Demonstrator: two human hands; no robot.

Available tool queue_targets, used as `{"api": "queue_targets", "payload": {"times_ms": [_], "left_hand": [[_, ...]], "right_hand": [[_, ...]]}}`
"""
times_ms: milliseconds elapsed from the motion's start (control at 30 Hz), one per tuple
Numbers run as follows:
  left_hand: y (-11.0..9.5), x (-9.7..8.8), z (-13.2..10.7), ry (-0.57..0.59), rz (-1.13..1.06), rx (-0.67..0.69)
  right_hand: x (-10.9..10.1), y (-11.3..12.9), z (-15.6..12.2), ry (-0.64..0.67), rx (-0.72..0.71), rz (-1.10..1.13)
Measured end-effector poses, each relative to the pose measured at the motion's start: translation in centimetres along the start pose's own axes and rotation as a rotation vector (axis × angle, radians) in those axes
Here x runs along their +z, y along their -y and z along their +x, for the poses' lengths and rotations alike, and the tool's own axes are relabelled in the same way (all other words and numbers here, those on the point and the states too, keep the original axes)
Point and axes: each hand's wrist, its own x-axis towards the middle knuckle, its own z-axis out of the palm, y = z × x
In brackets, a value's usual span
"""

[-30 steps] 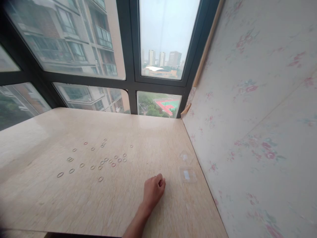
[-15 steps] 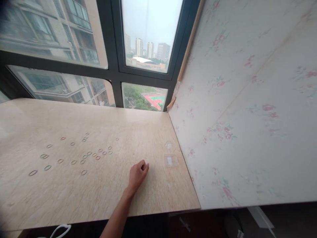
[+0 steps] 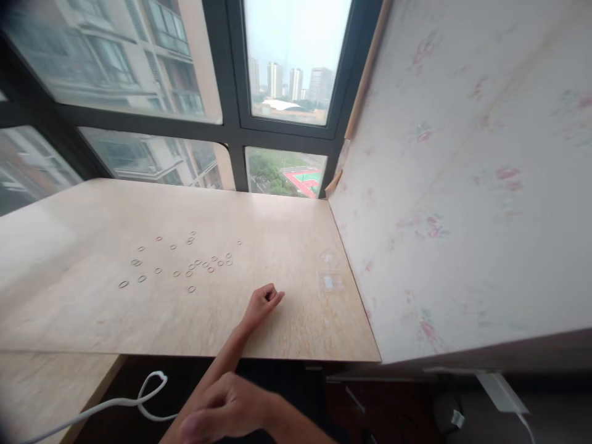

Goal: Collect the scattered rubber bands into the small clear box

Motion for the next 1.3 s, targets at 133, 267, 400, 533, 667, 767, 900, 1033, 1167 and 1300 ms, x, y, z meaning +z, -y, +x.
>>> {"api": "queue_targets", "payload": {"times_ms": [133,267,400,533,667,767,900,1033,1167,1300], "left_hand": [[0.7,-3.0,-1.7,0.041,-0.042,-0.022],[1.9,-6.9,-2.9,-0.119,0.023,-0.088],[3.1,-11.2,-3.8,-0.363,0.237,-0.163],[4.2,-15.1,-5.1,-0.565,0.559,-0.357],[4.7,-17.0,-5.8,-0.482,0.813,-0.385],[4.8,-17.1,-5.6,-0.395,0.903,-0.387],[4.7,-16.8,-5.0,-0.407,0.887,-0.445],[5.3,-17.0,-4.7,-0.443,0.823,-0.459],[5.9,-17.1,-4.8,-0.442,0.846,-0.394],[5.9,-17.0,-4.9,-0.429,0.843,-0.364]], "right_hand": [[-6.2,-1.7,-5.4,-0.517,0.185,-0.294],[-12.1,-4.5,-11.0,-0.948,0.335,-0.736],[-14.9,-7.0,-14.4,-1.132,0.423,-0.957],[-15.7,-7.4,-15.2,-1.198,0.465,-1.163],[-17.0,-7.0,-15.1,-1.106,0.423,-1.374],[-18.1,-6.9,-14.7,-1.033,0.400,-1.445],[-18.8,-7.2,-14.0,-1.040,0.358,-1.530],[-18.9,-7.5,-13.8,-1.090,0.298,-1.557],[-18.3,-7.3,-13.9,-1.176,0.262,-1.416],[-17.9,-6.9,-13.7,-1.252,0.349,-1.235]]}}
